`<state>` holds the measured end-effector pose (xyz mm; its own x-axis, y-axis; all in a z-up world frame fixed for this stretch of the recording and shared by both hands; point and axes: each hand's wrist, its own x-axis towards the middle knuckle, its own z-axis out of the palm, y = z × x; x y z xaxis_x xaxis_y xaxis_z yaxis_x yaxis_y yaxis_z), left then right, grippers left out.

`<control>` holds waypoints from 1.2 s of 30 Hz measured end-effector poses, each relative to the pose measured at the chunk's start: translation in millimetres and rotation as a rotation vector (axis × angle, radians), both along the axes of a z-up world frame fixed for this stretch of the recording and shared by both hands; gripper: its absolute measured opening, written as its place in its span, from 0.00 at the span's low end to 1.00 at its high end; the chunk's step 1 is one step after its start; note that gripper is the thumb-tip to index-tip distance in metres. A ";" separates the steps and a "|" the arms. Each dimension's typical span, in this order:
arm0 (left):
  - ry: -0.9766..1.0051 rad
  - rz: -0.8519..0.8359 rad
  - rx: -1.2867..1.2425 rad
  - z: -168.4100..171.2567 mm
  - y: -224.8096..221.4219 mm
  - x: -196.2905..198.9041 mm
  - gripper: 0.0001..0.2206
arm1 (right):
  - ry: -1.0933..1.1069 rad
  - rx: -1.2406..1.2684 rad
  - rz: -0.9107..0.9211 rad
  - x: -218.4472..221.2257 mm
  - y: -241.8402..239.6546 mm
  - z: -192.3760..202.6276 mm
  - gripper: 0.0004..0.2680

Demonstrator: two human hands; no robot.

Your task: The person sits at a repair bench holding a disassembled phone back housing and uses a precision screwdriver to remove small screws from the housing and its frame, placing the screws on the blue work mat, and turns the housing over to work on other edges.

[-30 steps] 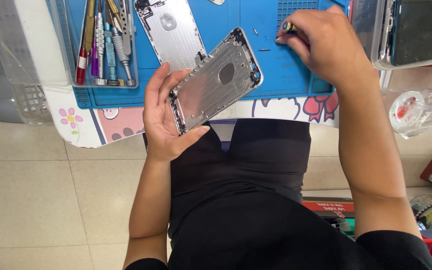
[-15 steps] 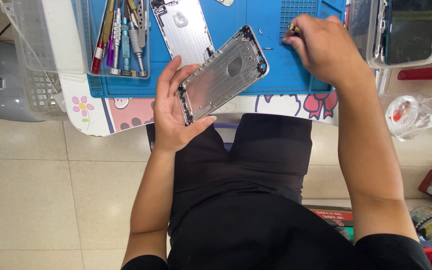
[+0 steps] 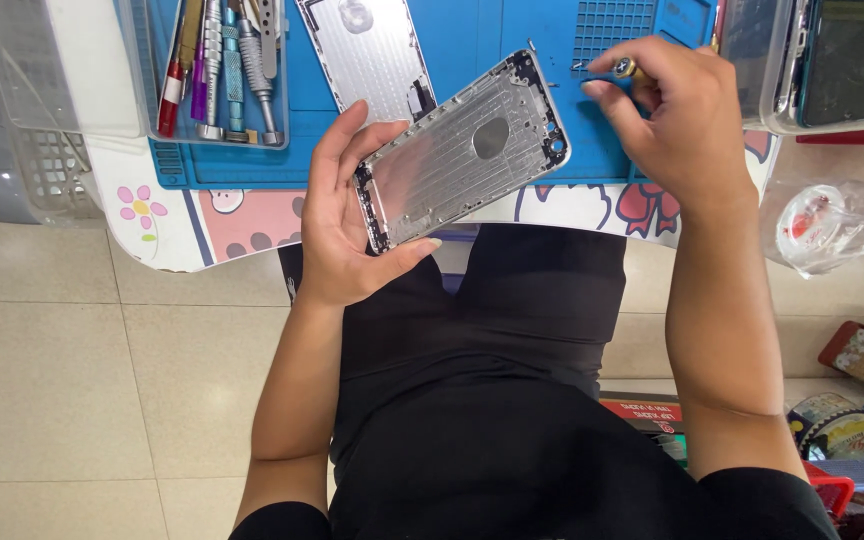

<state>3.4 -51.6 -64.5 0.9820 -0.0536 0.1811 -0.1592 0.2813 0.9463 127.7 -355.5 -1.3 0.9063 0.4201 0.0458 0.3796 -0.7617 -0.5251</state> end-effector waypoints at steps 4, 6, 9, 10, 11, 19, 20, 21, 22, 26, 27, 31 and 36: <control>0.006 -0.002 -0.027 0.6 -1.7 0.4 0.48 | -0.127 0.003 0.096 3.4 -13.6 -18.3 0.04; 0.015 -0.010 -0.049 2.2 -1.8 0.8 0.48 | -0.133 0.008 0.082 3.9 -11.4 -16.5 0.04; 0.050 -0.018 -0.098 4.0 -2.6 1.4 0.48 | -0.138 -0.004 0.098 6.1 -7.7 -12.8 0.03; 0.062 -0.023 -0.111 4.4 -2.8 1.7 0.48 | -0.152 -0.018 0.099 7.0 -6.6 -12.5 0.04; 0.072 -0.026 -0.123 4.9 -2.6 2.3 0.48 | -0.167 -0.031 0.100 8.6 -5.0 -12.3 0.04; 0.056 -0.028 -0.081 5.0 -3.9 6.4 0.49 | -0.106 -0.065 0.186 24.7 -4.8 -4.1 0.03; 0.053 -0.027 -0.070 5.4 -4.2 6.3 0.49 | -0.172 -0.074 0.253 25.3 -4.8 -3.0 0.03; 0.056 -0.028 -0.066 5.6 -4.5 4.8 0.49 | -0.170 -0.070 0.251 26.1 -4.1 -3.0 0.03; 0.060 -0.024 -0.060 5.9 -4.6 3.6 0.49 | -0.178 -0.100 0.266 27.1 -3.5 -3.0 0.04; 0.073 -0.014 -0.062 6.9 -5.8 6.0 0.49 | -0.087 -0.165 0.258 34.0 -3.4 -4.8 0.06; 0.074 -0.015 -0.062 6.7 -6.2 6.0 0.49 | -0.086 -0.164 0.257 33.9 -3.6 -5.1 0.06; 0.094 -0.009 -0.073 5.8 -5.7 5.1 0.50 | -0.062 -0.185 0.260 30.6 -0.8 -3.1 0.06; 0.108 -0.011 -0.093 8.6 -3.8 3.3 0.50 | -0.029 -0.101 0.214 8.0 0.9 7.3 0.05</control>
<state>6.7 -55.4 -55.9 0.9955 -0.0525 0.0787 -0.0538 0.3699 0.9275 135.6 -354.6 6.0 0.7952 0.6060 0.0181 0.5515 -0.7106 -0.4368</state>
